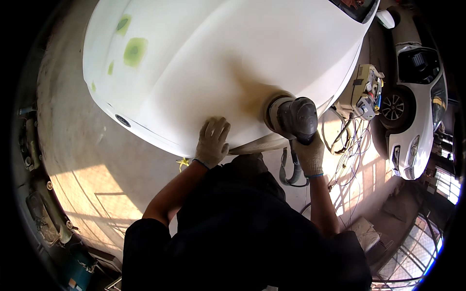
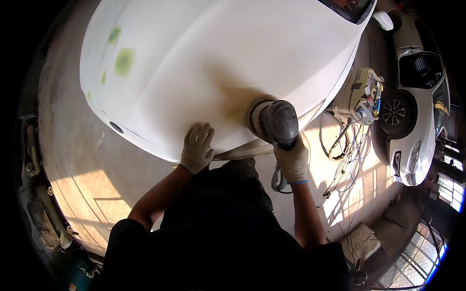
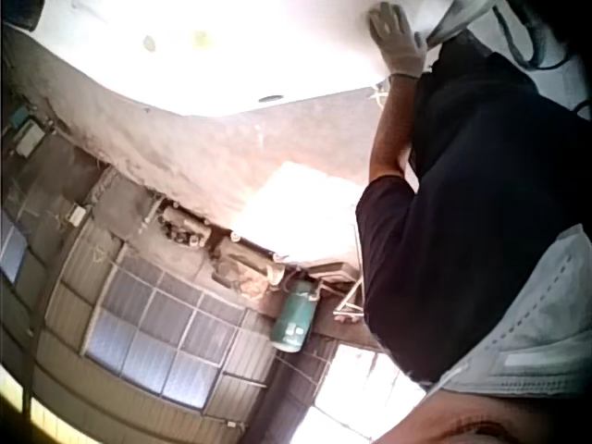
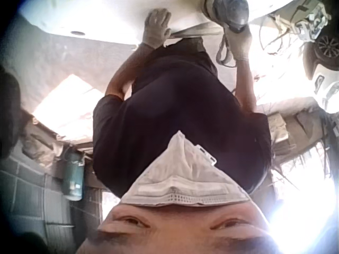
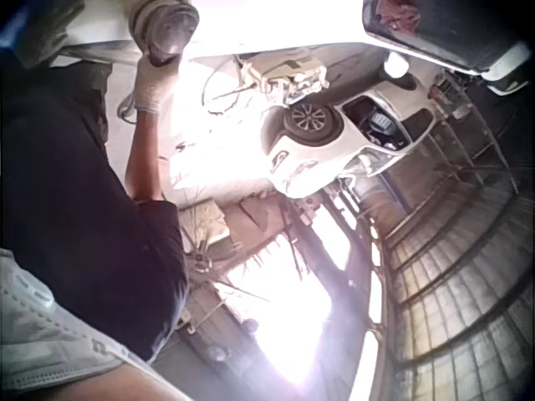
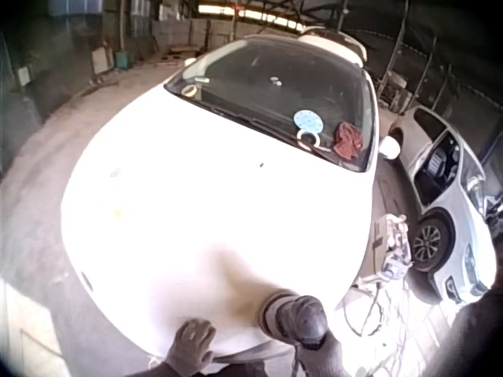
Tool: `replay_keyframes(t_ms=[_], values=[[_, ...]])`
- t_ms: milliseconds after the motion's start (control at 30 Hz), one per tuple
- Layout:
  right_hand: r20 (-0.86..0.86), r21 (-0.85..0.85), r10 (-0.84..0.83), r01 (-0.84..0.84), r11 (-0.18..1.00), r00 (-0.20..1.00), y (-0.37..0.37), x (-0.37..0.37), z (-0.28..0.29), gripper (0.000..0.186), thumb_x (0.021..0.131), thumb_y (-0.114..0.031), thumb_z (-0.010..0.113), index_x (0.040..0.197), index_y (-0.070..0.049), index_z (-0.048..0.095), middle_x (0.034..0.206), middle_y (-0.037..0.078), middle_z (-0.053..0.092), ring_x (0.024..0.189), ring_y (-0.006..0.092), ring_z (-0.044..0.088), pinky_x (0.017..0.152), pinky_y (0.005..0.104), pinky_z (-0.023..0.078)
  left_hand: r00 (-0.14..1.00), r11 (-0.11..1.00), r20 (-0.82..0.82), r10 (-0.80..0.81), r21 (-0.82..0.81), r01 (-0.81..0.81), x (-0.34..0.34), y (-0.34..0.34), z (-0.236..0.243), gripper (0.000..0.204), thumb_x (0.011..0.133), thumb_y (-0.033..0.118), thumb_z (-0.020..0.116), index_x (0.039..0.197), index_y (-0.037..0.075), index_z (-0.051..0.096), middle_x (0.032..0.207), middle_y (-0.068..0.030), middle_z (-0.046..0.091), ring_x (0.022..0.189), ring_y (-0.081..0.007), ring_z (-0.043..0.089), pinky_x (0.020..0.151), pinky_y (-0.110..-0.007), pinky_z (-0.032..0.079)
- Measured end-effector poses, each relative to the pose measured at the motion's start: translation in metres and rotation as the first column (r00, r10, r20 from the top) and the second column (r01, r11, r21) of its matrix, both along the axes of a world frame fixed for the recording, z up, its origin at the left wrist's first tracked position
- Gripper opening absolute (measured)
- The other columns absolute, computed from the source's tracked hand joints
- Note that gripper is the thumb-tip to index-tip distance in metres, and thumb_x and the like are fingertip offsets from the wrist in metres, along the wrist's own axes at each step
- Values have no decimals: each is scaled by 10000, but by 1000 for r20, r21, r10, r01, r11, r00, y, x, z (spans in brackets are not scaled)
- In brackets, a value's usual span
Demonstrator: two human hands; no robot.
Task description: The person uses an orbital sander to smooth the surface of a white car hood. They move the sander across the hood, occasionally pausing to replace the sanding disc and continue sanding different areas.
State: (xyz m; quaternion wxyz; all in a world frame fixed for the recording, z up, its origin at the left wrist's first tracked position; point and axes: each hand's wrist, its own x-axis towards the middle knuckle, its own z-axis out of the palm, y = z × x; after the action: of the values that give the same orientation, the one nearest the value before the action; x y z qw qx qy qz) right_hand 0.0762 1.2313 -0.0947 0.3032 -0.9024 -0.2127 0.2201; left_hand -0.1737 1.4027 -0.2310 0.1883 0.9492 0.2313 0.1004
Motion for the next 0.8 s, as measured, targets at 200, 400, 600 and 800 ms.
replay_keyframes(t_ms=[200, 400, 600, 800], values=[[87, -80, 62, -55, 995, 994, 18, -113, -47, 709, 820, -208, 771, 1476, -151, 510, 1172, 229, 725, 1074, 441, 697, 891, 509, 581, 955, 881, 43, 292, -401, -252, -82, 45, -13, 480, 861, -6, 688, 1324, 115, 656, 1125, -117, 645, 956, -265, 663, 856, -410, 555], [-4, -139, 127, -127, 982, 992, 37, -147, -52, 702, 811, -165, 755, 1463, -147, 498, 1133, 250, 722, 1073, 450, 691, 877, 519, 573, 924, 771, 109, 367, -591, -237, -90, 66, -32, 327, 897, -8, 718, 1214, 72, 705, 1063, -118, 726, 893, -219, 742, 796, -320, 599], [88, -96, -30, 39, 995, 996, 42, -125, -58, 586, 854, -221, 749, 1392, -109, 545, 1059, 246, 739, 1014, 455, 704, 843, 522, 580, 897, 692, 231, 377, -714, -107, -71, 61, -23, 274, 904, -61, 700, 1159, 35, 729, 1082, -119, 721, 996, -193, 717, 859, -303, 579], [66, -3, -97, 97, 995, 993, 52, -99, -61, 531, 855, -217, 739, 1337, -68, 575, 1089, 256, 733, 1071, 439, 699, 875, 491, 576, 946, 753, 103, 309, -633, -177, -64, 57, -14, 263, 863, -121, 641, 1052, 47, 713, 1014, -96, 654, 885, -186, 674, 788, -297, 550]])
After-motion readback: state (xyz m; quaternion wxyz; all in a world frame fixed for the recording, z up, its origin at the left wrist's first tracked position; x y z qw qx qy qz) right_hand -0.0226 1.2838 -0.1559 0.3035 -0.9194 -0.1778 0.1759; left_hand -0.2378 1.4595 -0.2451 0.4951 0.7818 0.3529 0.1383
